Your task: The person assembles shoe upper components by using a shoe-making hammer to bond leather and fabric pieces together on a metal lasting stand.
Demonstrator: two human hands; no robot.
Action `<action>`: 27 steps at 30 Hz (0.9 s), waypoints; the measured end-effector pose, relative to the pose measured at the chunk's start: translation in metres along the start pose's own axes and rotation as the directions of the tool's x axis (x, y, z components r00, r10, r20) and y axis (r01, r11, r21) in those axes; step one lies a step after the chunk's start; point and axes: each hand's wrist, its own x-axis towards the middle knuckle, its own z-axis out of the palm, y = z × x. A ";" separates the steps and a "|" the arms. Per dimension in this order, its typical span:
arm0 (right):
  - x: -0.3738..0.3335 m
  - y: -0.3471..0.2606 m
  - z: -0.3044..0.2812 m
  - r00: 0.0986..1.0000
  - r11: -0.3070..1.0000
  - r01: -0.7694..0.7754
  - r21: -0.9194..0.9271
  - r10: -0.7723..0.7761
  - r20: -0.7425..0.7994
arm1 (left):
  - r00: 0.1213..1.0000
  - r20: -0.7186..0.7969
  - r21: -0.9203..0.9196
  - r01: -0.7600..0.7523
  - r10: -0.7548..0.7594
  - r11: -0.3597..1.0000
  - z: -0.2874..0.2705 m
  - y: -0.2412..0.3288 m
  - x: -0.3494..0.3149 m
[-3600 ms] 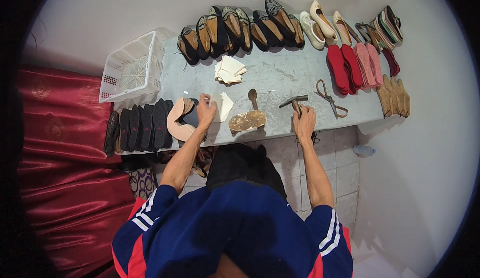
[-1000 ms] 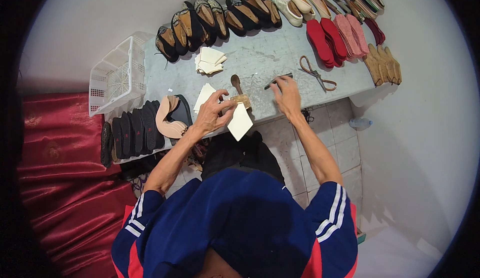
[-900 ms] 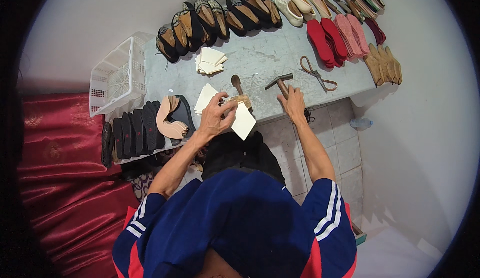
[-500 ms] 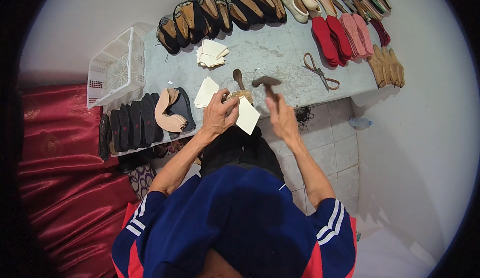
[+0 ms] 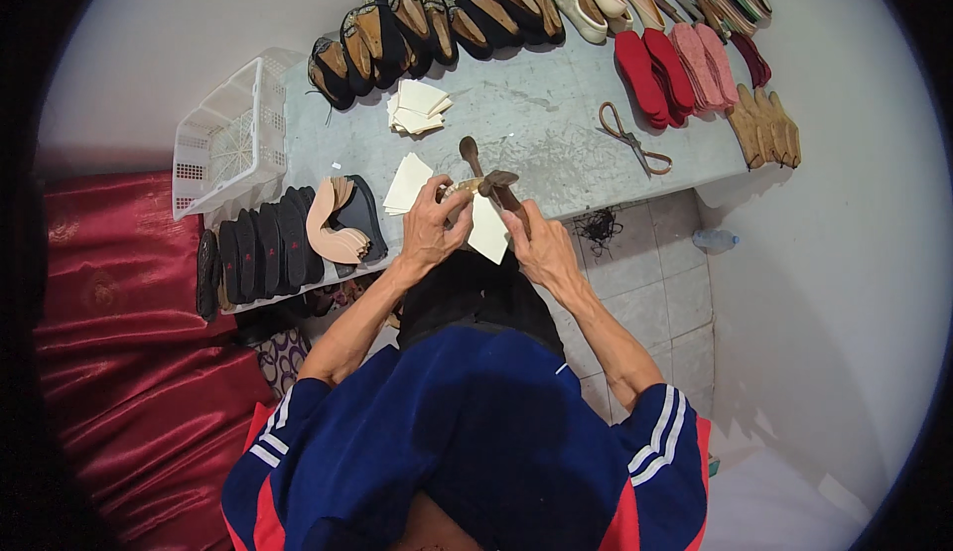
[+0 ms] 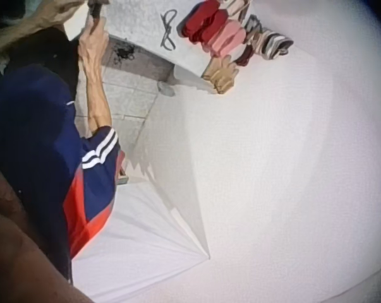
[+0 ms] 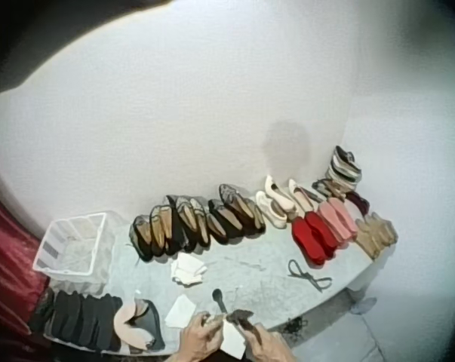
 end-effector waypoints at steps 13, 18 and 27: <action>0.010 0.005 0.018 0.989 0.996 0.081 0.038 -0.076 -0.128 | 0.992 -0.106 -0.069 0.065 -0.073 0.995 0.010 0.002 -0.001; 0.009 0.004 0.018 0.985 0.995 0.094 0.035 -0.088 -0.147 | 0.991 -0.054 -0.156 0.114 -0.123 0.981 0.002 -0.005 -0.006; 0.007 0.000 0.014 0.981 0.989 0.140 0.050 -0.132 -0.144 | 0.998 -0.059 -0.088 0.016 -0.022 0.996 0.001 -0.007 -0.004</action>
